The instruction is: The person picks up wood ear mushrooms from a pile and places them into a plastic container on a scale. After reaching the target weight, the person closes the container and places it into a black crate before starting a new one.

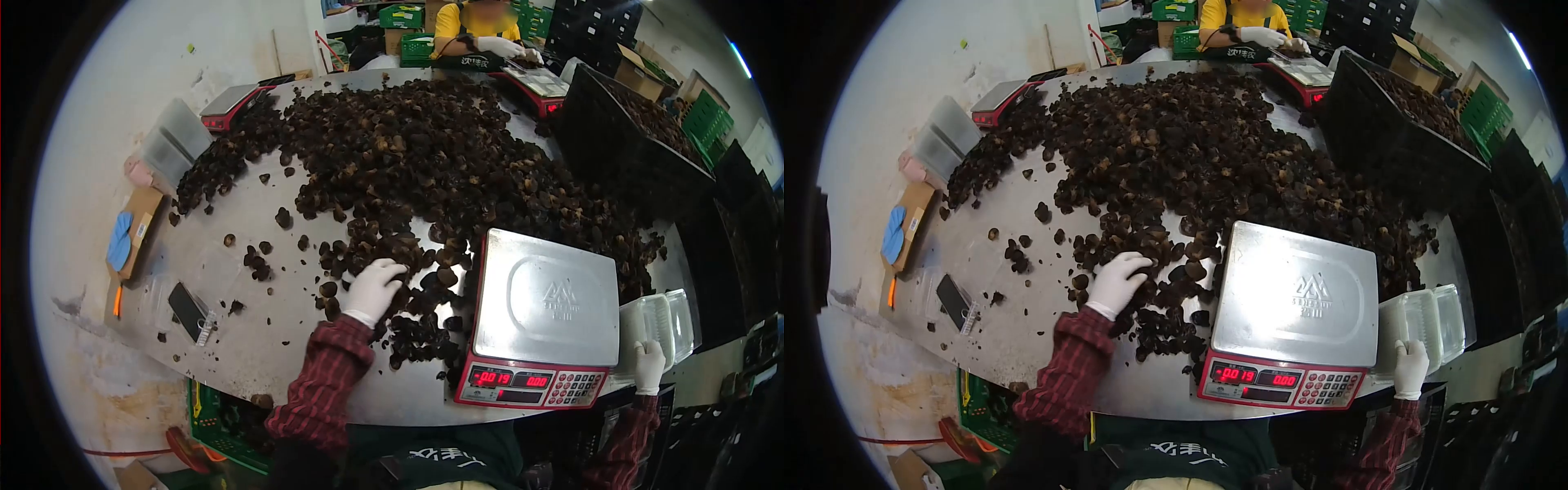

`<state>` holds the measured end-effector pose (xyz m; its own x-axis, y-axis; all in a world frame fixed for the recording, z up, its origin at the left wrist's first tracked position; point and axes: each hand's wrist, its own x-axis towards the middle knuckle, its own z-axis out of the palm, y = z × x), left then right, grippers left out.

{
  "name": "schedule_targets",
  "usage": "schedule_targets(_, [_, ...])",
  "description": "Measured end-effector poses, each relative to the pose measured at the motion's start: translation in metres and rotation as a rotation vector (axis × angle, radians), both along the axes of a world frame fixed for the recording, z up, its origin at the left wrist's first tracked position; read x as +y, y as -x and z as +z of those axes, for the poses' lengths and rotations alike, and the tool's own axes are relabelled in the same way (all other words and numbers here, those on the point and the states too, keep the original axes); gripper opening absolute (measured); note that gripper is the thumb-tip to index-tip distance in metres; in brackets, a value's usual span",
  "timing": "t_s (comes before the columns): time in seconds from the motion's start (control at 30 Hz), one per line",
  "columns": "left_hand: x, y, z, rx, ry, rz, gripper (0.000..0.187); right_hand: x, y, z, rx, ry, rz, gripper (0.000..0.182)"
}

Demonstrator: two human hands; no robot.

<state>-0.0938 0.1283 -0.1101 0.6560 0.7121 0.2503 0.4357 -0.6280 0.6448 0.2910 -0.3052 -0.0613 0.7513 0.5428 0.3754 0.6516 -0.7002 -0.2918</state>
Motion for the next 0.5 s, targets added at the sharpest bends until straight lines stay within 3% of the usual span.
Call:
schedule_targets(0.03, [0.002,0.009,0.007,0.005,0.063,0.025,0.030,0.001,0.001,0.001,-0.007,0.001,-0.008,0.023])
schedule_targets(0.13, [-0.007,0.021,0.018,-0.016,-0.226,0.169,0.031,0.001,0.001,0.001,0.005,0.005,-0.042,0.024])
schedule_targets(0.23, [-0.026,0.022,0.022,-0.030,-0.108,0.094,0.022,0.002,0.001,-0.001,0.019,-0.011,-0.085,0.025])
schedule_targets(0.33, [-0.045,0.016,0.014,0.041,-0.268,-0.038,0.010,0.007,0.007,0.012,0.049,-0.067,-0.131,0.027])
schedule_targets(0.4, [-0.047,0.012,0.009,0.097,-0.295,-0.074,0.015,0.007,0.011,0.013,0.079,-0.105,-0.163,0.028])
schedule_targets(0.5, [-0.045,0.008,0.007,0.439,-0.329,0.022,0.032,0.014,0.027,0.013,-0.183,-0.344,-0.143,0.017])
